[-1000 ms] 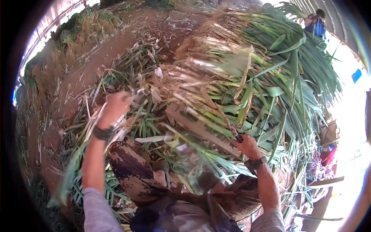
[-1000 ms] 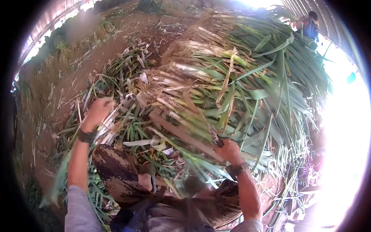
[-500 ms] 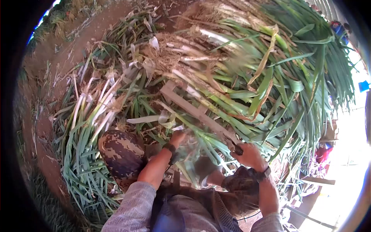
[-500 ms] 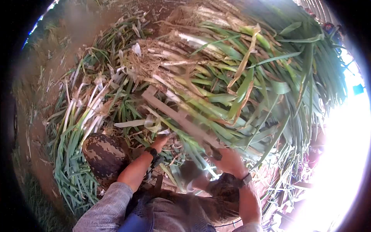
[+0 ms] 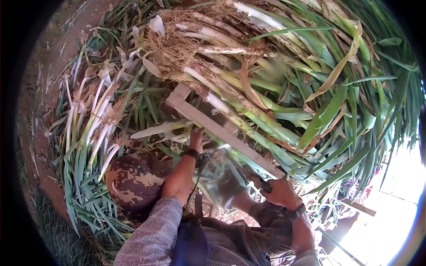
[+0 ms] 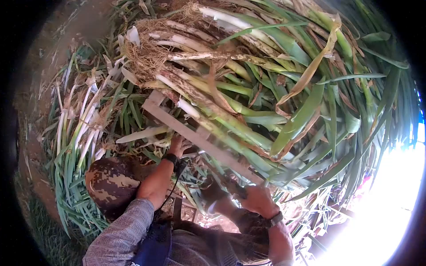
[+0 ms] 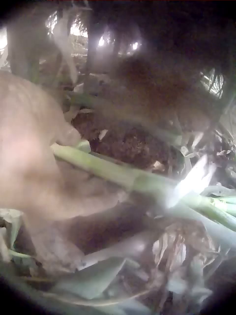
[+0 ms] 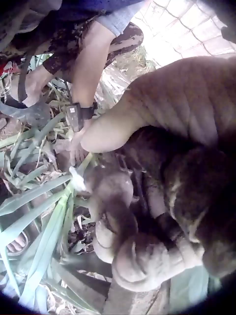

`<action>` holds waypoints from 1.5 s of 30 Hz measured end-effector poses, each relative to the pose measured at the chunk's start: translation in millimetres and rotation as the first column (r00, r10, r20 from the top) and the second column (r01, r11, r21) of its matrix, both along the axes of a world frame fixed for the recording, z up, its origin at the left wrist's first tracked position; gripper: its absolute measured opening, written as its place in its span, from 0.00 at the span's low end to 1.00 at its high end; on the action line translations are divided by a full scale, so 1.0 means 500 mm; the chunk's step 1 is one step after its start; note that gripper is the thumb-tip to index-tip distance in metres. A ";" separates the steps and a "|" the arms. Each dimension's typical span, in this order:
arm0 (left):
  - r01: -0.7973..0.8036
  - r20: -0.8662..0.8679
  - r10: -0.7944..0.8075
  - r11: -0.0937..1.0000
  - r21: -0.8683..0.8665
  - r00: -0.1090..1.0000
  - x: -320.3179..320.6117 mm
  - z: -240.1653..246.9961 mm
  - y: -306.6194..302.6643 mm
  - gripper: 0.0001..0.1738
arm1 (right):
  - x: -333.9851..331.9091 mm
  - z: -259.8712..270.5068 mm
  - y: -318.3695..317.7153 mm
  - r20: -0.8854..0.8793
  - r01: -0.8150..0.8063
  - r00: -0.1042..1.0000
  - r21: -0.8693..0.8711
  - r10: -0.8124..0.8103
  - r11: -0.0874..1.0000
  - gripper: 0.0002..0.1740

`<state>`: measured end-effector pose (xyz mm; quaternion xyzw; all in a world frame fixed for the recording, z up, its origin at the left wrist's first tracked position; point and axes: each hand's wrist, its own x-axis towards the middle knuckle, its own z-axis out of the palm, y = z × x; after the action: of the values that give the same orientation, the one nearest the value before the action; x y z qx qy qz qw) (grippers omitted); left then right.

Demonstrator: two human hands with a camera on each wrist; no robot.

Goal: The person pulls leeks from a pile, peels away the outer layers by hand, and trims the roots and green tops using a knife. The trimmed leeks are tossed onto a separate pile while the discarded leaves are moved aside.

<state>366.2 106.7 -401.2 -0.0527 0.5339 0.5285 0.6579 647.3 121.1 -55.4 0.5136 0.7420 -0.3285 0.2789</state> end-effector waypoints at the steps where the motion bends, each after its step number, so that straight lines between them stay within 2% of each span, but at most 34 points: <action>1: 0.016 -0.017 -0.016 1.000 -0.010 1.000 -0.001 -0.001 0.004 0.24 | -0.003 0.000 0.003 -0.003 0.010 1.000 -0.007 -0.010 1.000 0.23; 4: 0.042 -0.049 -0.043 0.999 -0.026 0.998 0.000 0.011 0.005 0.22 | -0.004 -0.011 0.007 -0.020 -0.029 0.999 0.023 0.029 0.999 0.22; 6: -0.021 0.066 0.016 0.997 0.074 0.998 -0.009 0.040 0.006 0.18 | -0.013 -0.010 0.004 -0.078 -0.018 0.997 0.079 0.024 0.997 0.21; 7: -0.027 0.054 0.022 0.996 0.086 0.998 -0.011 0.065 0.002 0.18 | -0.018 -0.009 0.001 -0.132 0.006 0.991 0.128 0.012 0.992 0.20; 9: -0.137 0.135 0.114 0.975 0.174 0.984 -0.001 0.132 -0.013 0.16 | -0.020 -0.026 -0.006 -0.161 -0.027 0.985 0.179 0.056 0.983 0.20; 10: -0.027 0.163 0.006 0.992 0.125 0.987 -0.013 0.213 -0.015 0.15 | -0.021 -0.034 -0.009 -0.179 -0.057 0.979 0.219 0.097 0.974 0.19; 11: -0.030 0.151 0.009 0.989 0.141 0.989 -0.015 0.204 -0.027 0.15 | -0.026 -0.036 -0.011 -0.190 -0.059 0.976 0.236 0.106 0.970 0.19; 13: 0.012 0.134 -0.062 0.938 0.346 0.989 -0.024 0.242 -0.045 0.18 | -0.048 -0.027 -0.013 -0.277 -0.059 0.946 0.358 0.166 0.932 0.19; 17: -0.090 0.236 -0.011 0.906 0.413 0.972 -0.040 0.343 -0.101 0.20 | -0.079 0.016 -0.007 -0.196 -0.103 0.962 0.394 0.193 0.913 0.20; 18: -0.077 0.217 -0.017 0.905 0.417 0.976 -0.046 0.355 -0.112 0.19 | -0.091 0.038 -0.006 -0.176 -0.100 0.970 0.353 0.171 0.930 0.22; 21: -0.089 0.160 0.027 0.913 0.398 0.987 -0.064 0.484 -0.128 0.18 | -0.079 0.065 -0.014 -0.195 -0.148 0.955 0.346 0.225 0.926 0.20; 22: -0.112 0.095 0.075 0.866 0.487 0.993 -0.069 0.483 -0.119 0.17 | -0.075 0.079 -0.017 -0.231 -0.114 0.950 0.373 0.211 0.921 0.20; 23: -0.113 0.086 0.080 0.857 0.502 0.993 -0.081 0.502 -0.112 0.17 | -0.072 0.092 -0.020 -0.237 -0.116 0.946 0.390 0.222 0.913 0.20; 25: -0.095 -0.068 0.144 0.878 0.470 0.987 -0.115 0.577 -0.095 0.20 | -0.066 0.113 -0.026 -0.223 -0.098 0.947 0.478 0.229 0.873 0.18; 26: -0.145 -0.007 0.167 0.877 0.457 0.986 -0.133 0.619 -0.082 0.20 | -0.064 0.123 -0.029 -0.254 -0.089 0.932 0.531 0.258 0.843 0.17; 27: -0.186 -0.066 0.252 0.845 0.501 0.966 -0.138 0.654 -0.067 0.19 | -0.063 0.127 -0.032 -0.264 -0.087 0.926 0.545 0.269 0.834 0.17; 29: -0.204 -0.118 0.286 0.866 0.457 0.951 -0.147 0.693 -0.035 0.20 | -0.056 0.132 -0.038 -0.383 0.009 0.888 0.567 0.255 0.824 0.17; 30: -0.196 -0.125 0.286 0.857 0.476 0.950 -0.153 0.690 -0.020 0.20 | -0.054 0.129 -0.042 -0.423 0.045 0.871 0.578 0.252 0.815 0.17; 31: -0.127 -0.115 0.190 0.903 0.410 0.975 -0.163 0.682 0.003 0.21 | -0.052 0.127 -0.040 -0.428 0.056 0.866 0.596 0.257 0.801 0.17; 32: -0.047 -0.100 0.086 0.939 0.340 0.991 -0.172 0.673 0.025 0.21 | -0.049 0.125 -0.040 -0.387 0.025 0.877 0.629 0.285 0.777 0.17; 33: -0.027 -0.111 0.071 0.935 0.353 0.991 -0.172 0.695 0.038 0.21 | -0.047 0.124 -0.041 -0.346 -0.001 0.888 0.656 0.302 0.754 0.16; 35: -0.003 -0.249 0.106 0.925 0.381 0.963 -0.164 0.729 0.060 0.22 | -0.040 0.123 -0.039 -0.343 0.036 0.905 0.653 0.253 0.757 0.17; 37: -0.009 -0.245 0.127 0.901 0.433 0.961 -0.151 0.709 0.089 0.22 | -0.037 0.129 -0.040 -0.357 0.065 0.900 0.676 0.250 0.734 0.17; 39: 0.091 -0.370 0.078 0.903 0.419 0.926 -0.145 0.693 0.112 0.22 | -0.036 0.130 -0.036 -0.359 0.082 0.908 0.656 0.215 0.750 0.19; 40: 0.078 -0.393 0.077 0.928 0.364 0.916 -0.138 0.683 0.125 0.22 | -0.033 0.115 -0.027 -0.325 0.056 0.922 0.647 0.208 0.760 0.20; 43: 0.047 -0.392 0.092 0.943 0.331 0.915 -0.117 0.633 0.154 0.23 | -0.035 0.098 -0.020 -0.263 0.024 0.949 0.609 0.173 0.793 0.22; 45: 0.074 -0.386 0.055 0.947 0.311 0.921 -0.112 0.606 0.166 0.24 | -0.043 0.098 -0.012 -0.269 0.036 0.955 0.514 0.122 0.857 0.22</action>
<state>310.2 189.8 -98.0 0.1636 0.5616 0.6045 0.5407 626.1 115.3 -6.2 0.4981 0.8468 -0.1850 0.0266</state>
